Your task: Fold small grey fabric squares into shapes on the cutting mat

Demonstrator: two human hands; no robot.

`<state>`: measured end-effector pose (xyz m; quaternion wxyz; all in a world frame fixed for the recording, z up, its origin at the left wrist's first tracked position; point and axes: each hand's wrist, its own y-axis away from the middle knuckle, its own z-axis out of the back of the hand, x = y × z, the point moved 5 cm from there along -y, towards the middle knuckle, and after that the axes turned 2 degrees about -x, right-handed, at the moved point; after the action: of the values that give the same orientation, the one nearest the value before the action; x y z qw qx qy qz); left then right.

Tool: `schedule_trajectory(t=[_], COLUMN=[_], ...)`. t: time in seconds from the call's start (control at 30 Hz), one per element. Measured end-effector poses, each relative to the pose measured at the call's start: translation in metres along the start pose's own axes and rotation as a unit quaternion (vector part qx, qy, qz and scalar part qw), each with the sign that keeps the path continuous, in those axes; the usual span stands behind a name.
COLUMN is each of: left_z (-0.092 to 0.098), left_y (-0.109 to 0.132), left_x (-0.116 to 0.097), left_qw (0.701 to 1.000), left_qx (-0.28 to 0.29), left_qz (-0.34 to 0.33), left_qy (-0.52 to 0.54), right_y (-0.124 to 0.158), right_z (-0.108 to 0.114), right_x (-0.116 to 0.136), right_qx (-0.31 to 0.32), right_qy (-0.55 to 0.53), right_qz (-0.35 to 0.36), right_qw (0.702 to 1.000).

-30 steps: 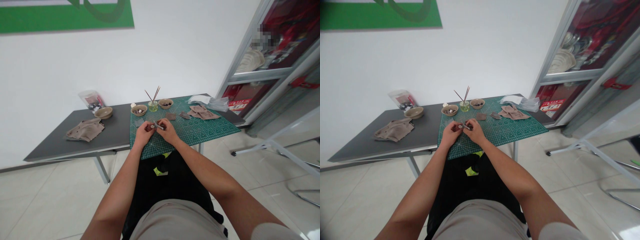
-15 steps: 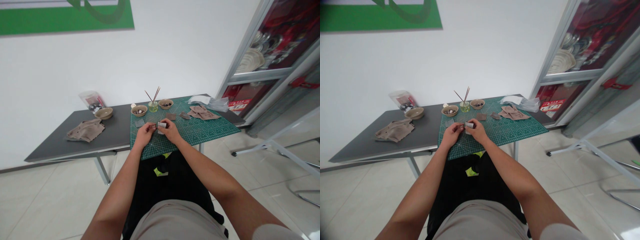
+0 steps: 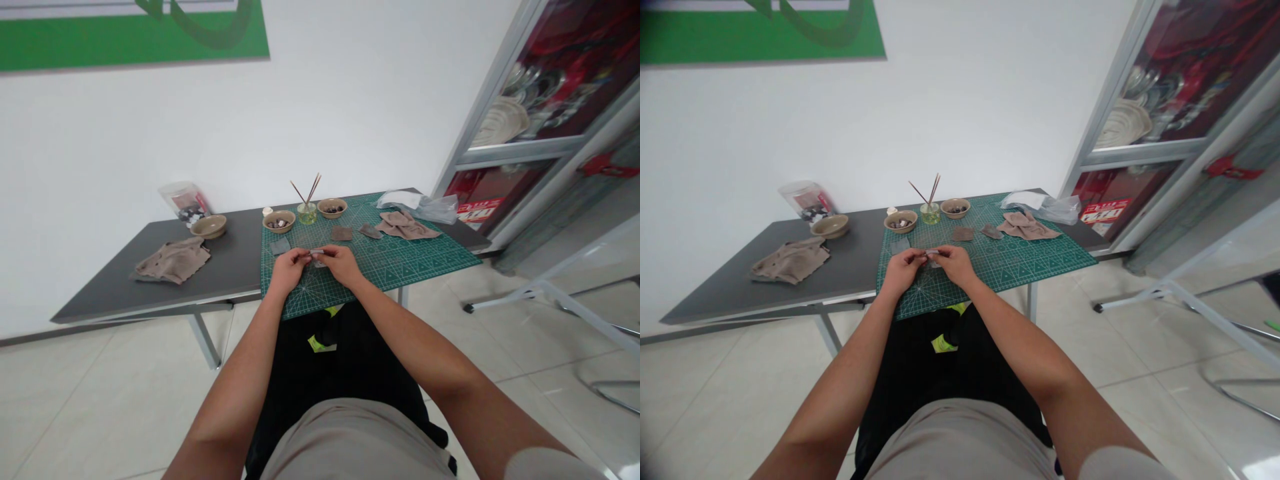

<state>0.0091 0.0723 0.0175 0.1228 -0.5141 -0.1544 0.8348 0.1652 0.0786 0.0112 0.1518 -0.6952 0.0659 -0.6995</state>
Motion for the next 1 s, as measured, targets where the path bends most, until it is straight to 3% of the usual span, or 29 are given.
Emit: schedule_trajectory(t=[0.17,0.3,0.5,0.63,0.87,1.0], left_z=[-0.001,-0.001,-0.001,0.0,0.002,0.003], left_y=[0.001,0.0,0.0,0.003,0.004,0.003], left_x=[-0.005,0.003,0.008,0.0,0.007,0.007], left_qw=[0.999,1.0,0.999,0.999,0.997,0.992], left_qx=[0.012,-0.009,-0.024,-0.02,-0.061,-0.067], left_qz=[-0.017,0.01,0.018,0.013,0.043,0.034], left_qy=[-0.041,0.018,-0.011,-0.046,0.025,0.096], right_y=[-0.001,0.0,0.005,0.009,0.009,0.007], right_z=[0.002,0.002,0.002,0.0,-0.002,-0.001], right_x=[-0.003,-0.006,0.003,0.008,0.008,-0.001], right_qx=[-0.019,-0.019,-0.032,-0.023,-0.01,-0.031], right_qy=[0.008,0.058,0.163,0.164,0.176,0.126], right_qz=[0.005,0.018,0.111,0.145,0.132,0.076], right_qw=[1.0,0.998,0.98,0.975,0.976,0.989])
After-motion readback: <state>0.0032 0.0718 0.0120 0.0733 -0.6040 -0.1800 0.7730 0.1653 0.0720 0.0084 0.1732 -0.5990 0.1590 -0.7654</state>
